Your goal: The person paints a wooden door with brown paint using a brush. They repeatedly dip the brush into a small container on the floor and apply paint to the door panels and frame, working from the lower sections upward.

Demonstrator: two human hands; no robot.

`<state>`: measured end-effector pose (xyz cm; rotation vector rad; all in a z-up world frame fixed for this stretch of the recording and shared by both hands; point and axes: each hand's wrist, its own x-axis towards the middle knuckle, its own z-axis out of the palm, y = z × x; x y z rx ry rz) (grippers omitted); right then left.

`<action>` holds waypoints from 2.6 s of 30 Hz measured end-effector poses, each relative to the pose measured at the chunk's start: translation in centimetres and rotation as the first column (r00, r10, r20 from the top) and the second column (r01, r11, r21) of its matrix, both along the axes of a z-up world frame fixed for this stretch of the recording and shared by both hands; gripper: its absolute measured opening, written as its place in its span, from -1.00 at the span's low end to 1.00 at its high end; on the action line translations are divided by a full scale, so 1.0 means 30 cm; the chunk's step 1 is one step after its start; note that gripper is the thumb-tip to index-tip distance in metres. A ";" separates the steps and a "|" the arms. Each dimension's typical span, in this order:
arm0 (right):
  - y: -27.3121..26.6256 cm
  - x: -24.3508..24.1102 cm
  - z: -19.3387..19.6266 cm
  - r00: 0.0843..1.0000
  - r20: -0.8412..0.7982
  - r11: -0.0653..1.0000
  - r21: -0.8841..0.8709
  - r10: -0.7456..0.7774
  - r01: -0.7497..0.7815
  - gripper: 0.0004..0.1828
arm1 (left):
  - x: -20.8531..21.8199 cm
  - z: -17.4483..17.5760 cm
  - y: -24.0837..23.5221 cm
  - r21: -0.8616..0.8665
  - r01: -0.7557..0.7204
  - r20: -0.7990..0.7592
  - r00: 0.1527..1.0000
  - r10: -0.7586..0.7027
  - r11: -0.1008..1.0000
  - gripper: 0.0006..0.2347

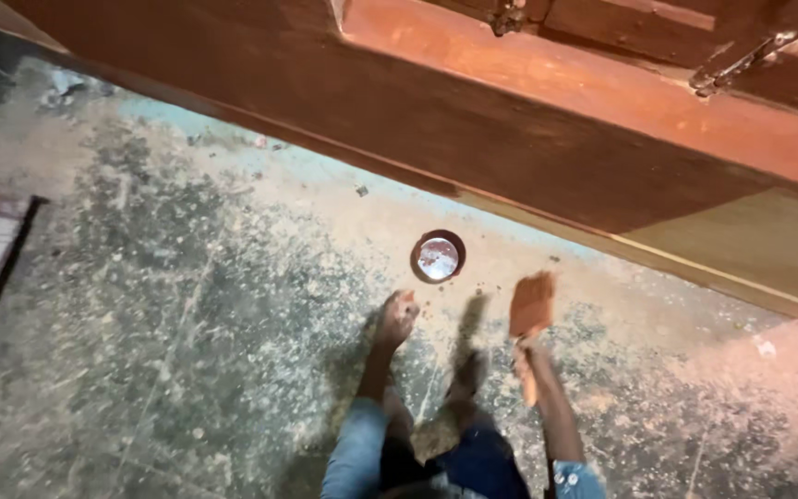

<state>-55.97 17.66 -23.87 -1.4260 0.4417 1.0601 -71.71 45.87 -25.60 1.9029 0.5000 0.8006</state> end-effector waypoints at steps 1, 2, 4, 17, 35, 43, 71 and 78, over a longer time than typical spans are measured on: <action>0.008 -0.038 -0.036 0.999 0.047 0.997 -0.080 0.023 -0.020 -0.85 | -0.011 -0.007 -0.005 -0.033 0.012 -0.132 0.991 -0.017 0.999 -0.66; 0.024 -0.035 -0.074 0.981 0.147 0.985 -0.136 0.126 -0.106 -0.84 | -0.025 -0.018 -0.017 -0.075 0.016 -0.261 0.965 -0.035 0.997 -0.59; 0.004 -0.070 -0.143 0.891 0.263 0.911 -0.290 0.370 -0.293 -0.79 | -0.061 -0.047 -0.091 -0.149 0.045 -0.510 0.852 -0.115 0.988 -0.45; 0.414 0.471 -1.187 0.005 0.355 0.317 -0.828 0.935 -0.462 -0.41 | 0.286 -1.033 0.112 0.119 0.190 -0.692 0.720 -0.056 0.974 0.08; 0.737 0.590 -1.590 -0.470 0.111 0.134 -0.991 0.876 0.015 -0.79 | 0.456 -1.419 0.366 -0.682 0.063 -0.402 0.800 -0.446 0.729 -0.08; 0.541 0.621 -1.174 -0.435 -0.124 -0.128 -0.992 0.892 0.019 -0.65 | 0.573 -1.563 0.407 0.048 0.458 -0.748 0.606 -0.272 0.888 -0.29; 0.406 0.905 -1.184 0.217 0.090 0.231 -0.535 0.972 -0.813 -0.55 | 0.609 -1.223 0.389 0.112 0.352 -0.710 0.683 -0.173 0.929 0.19; 0.408 0.846 -0.807 0.402 0.405 0.554 -0.393 0.821 -0.734 -0.29 | 0.694 -0.576 0.478 0.318 0.335 -0.631 0.773 -0.065 0.887 0.27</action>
